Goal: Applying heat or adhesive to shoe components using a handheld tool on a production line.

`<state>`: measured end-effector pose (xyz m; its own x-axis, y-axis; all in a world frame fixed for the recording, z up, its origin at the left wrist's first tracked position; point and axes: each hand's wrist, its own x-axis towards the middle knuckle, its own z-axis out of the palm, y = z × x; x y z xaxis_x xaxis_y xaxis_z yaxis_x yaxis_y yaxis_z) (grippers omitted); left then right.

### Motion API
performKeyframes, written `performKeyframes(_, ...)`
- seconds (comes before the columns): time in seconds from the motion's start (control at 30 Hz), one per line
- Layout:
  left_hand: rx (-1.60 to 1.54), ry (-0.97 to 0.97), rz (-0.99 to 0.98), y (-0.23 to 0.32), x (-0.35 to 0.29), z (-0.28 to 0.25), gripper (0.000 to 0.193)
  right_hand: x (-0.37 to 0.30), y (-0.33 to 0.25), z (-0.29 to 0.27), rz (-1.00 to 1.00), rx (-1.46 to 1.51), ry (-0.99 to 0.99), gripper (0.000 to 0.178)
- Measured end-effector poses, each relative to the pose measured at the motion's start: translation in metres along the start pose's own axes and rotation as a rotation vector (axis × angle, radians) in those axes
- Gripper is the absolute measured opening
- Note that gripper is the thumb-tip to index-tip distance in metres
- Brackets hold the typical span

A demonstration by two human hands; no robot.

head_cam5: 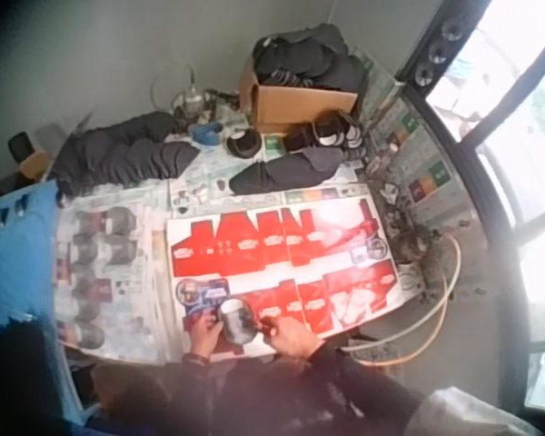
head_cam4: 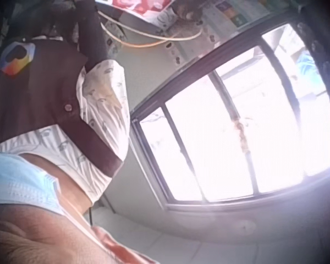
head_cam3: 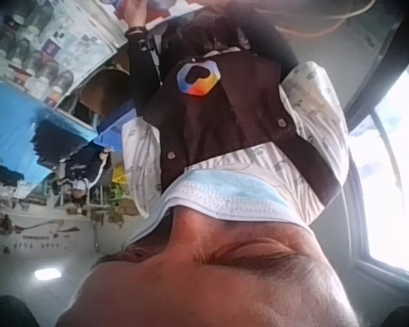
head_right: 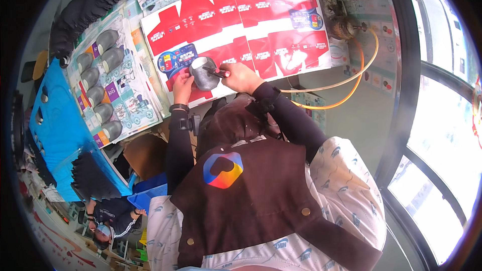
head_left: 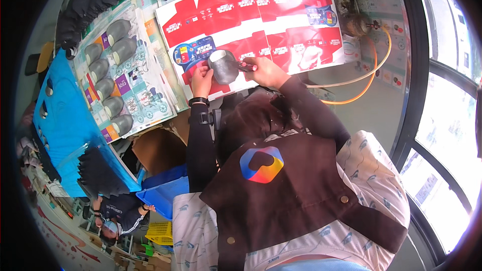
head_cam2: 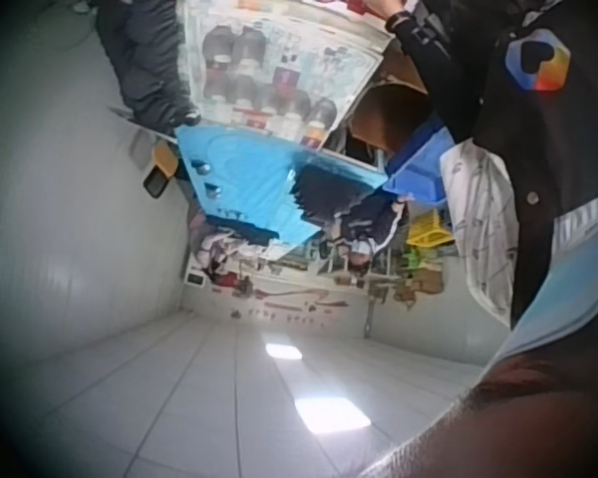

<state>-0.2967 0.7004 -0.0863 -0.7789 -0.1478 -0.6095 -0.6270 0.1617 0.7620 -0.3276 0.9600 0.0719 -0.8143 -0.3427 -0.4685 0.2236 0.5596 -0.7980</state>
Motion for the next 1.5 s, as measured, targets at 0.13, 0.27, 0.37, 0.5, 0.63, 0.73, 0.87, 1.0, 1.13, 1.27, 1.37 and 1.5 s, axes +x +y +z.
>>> performKeyframes(0.13,-0.030,0.027,0.051,-0.006,0.002,-0.009,0.027,0.010,-0.009,0.012,0.026,-0.042,-0.017,0.034)
performKeyframes(0.27,-0.016,0.063,0.117,-0.003,0.003,-0.010,0.025,0.025,0.001,0.021,0.101,-0.082,0.087,0.034)
performKeyframes(0.37,-0.014,0.078,0.086,-0.012,0.004,-0.019,0.024,0.030,-0.001,0.026,0.086,-0.090,0.050,0.034)
performKeyframes(0.5,-0.048,0.051,0.025,-0.007,0.003,-0.020,0.024,0.032,0.007,0.024,0.024,-0.061,0.055,0.025)
performKeyframes(0.63,-0.050,0.078,0.084,-0.003,0.003,-0.019,0.023,0.035,-0.001,0.019,0.140,-0.028,0.032,0.025)
performKeyframes(0.73,-0.020,0.078,0.046,-0.003,0.002,-0.022,0.022,0.034,-0.001,0.019,0.052,-0.017,-0.010,0.033)
performKeyframes(0.87,-0.080,0.072,0.025,-0.008,0.003,-0.031,0.019,0.036,0.002,0.019,0.061,-0.023,-0.038,0.032)
performKeyframes(1.0,0.052,0.130,0.047,-0.014,0.010,-0.041,0.019,0.037,-0.002,0.019,0.104,-0.022,-0.024,0.033)
performKeyframes(1.13,0.014,0.181,0.051,-0.025,0.018,-0.056,0.016,0.038,-0.009,0.020,0.028,-0.080,-0.041,0.034)
performKeyframes(1.27,-0.027,0.192,0.065,-0.027,0.027,-0.068,0.017,0.038,-0.013,0.022,-0.039,-0.084,-0.053,0.028)
performKeyframes(1.37,-0.087,0.157,0.041,-0.006,0.026,-0.063,0.016,0.038,-0.010,0.017,-0.040,-0.107,-0.098,0.031)
performKeyframes(1.5,-0.070,0.171,0.022,0.002,0.024,-0.064,0.017,0.035,-0.008,0.014,-0.093,-0.105,-0.164,0.039)
